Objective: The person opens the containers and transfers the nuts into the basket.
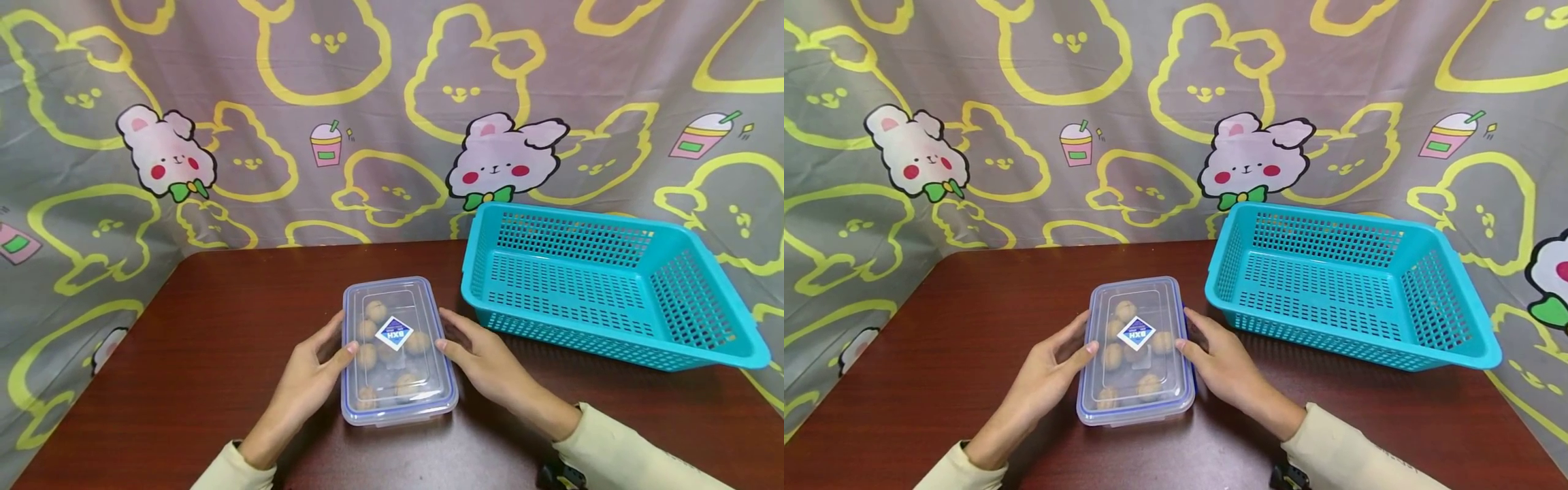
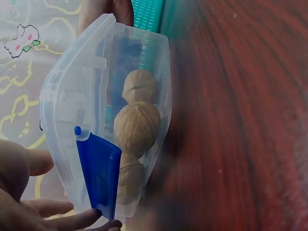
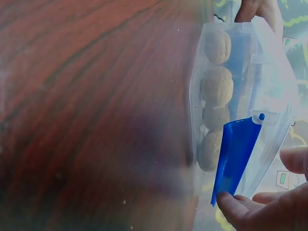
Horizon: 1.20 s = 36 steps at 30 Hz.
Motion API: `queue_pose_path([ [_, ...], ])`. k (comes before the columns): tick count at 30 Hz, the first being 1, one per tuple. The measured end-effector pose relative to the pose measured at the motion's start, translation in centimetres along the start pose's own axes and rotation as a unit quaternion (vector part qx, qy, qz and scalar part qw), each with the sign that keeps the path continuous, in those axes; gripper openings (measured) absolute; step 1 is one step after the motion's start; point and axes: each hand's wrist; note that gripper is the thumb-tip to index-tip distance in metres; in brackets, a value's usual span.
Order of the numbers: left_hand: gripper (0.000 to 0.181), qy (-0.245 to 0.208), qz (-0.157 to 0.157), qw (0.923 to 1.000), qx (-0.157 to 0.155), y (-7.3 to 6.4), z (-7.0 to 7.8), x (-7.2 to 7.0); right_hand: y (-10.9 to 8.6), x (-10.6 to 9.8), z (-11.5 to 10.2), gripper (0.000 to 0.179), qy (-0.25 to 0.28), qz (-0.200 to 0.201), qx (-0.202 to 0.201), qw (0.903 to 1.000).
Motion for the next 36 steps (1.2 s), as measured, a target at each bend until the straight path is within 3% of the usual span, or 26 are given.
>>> queue_pose_path([
  [7, 0.063, 0.008, 0.036, 0.9986, -0.038, 0.1, 0.4, -0.1, 0.1, 0.1, -0.1, 0.054, -0.010, 0.026, -0.020, 0.9994],
  [11, 0.064, 0.007, 0.038, 0.9982, -0.047, 0.1, 0.5, -0.2, 0.2, 0.1, -0.4, 0.053, -0.006, 0.023, -0.001, 0.9997],
  [15, 0.066, -0.010, 0.029, 0.9982, -0.051, 0.0, 0.6, -0.2, 0.3, 0.0, -0.5, 0.055, 0.022, 0.010, 0.043, 0.9988],
  [20, 0.070, -0.055, 0.008, 0.9938, -0.096, -0.1, 0.7, -0.3, 0.7, 0.2, -0.4, 0.058, 0.075, -0.014, 0.085, 0.9934],
  [25, 0.071, -0.084, -0.015, 0.9875, -0.133, 0.0, 0.9, -0.4, 0.9, 0.2, -0.5, 0.059, 0.096, -0.027, 0.118, 0.9880],
  [36, 0.067, -0.094, -0.040, 0.9817, -0.160, 0.2, 1.1, -0.8, 1.3, 0.3, -0.5, 0.061, 0.125, -0.034, 0.154, 0.9795],
])
Point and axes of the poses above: each hand's wrist, its own y-axis towards the middle knuckle, its own x-axis out of the palm, z = x × y, and after that the axes turned 12 degrees about z, right-handed
